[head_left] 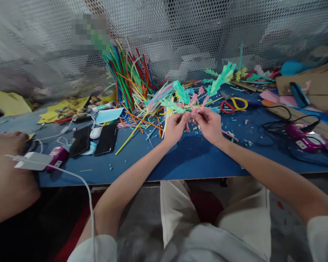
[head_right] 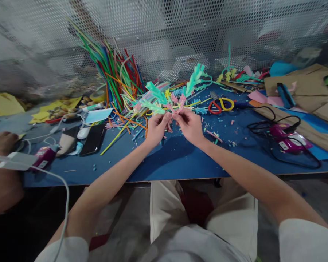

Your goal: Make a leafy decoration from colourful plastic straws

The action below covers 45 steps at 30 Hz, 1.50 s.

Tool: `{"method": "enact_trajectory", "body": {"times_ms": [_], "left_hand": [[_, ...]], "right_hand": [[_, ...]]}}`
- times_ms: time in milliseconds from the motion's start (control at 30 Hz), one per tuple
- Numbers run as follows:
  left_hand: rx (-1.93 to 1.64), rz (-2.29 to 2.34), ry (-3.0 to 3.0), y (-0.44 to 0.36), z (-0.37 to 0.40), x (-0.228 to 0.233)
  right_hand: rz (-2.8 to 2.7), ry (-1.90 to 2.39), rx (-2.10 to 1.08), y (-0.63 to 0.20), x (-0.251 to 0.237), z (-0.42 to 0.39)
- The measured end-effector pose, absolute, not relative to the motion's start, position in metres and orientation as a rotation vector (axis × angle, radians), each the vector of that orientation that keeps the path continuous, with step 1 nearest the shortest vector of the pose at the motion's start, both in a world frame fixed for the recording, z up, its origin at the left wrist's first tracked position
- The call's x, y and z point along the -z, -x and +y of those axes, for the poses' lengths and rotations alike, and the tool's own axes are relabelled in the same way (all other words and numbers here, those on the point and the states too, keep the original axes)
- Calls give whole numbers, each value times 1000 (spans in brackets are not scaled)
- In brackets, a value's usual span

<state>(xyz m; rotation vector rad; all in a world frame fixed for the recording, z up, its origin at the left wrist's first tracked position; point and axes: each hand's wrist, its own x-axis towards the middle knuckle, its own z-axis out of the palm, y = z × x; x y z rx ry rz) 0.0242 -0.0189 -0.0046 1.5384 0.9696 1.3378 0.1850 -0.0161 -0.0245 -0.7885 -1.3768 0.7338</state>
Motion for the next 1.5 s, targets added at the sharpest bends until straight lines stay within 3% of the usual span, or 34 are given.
{"method": "enact_trajectory", "body": {"times_ms": [267, 867, 1200, 1500], "left_hand": [[-1302, 966, -1509, -27, -18, 9], [-1216, 848, -1287, -24, -13, 10], [-1253, 1275, -2436, -5, -20, 0], [-1340, 1213, -2415, 20, 0, -33]], "right_hand": [[-1412, 840, -615, -182, 24, -21], [-1374, 949, -713, -192, 19, -14], [-1325, 962, -803, -196, 23, -7], [-1494, 958, -775, -192, 24, -12]]}}
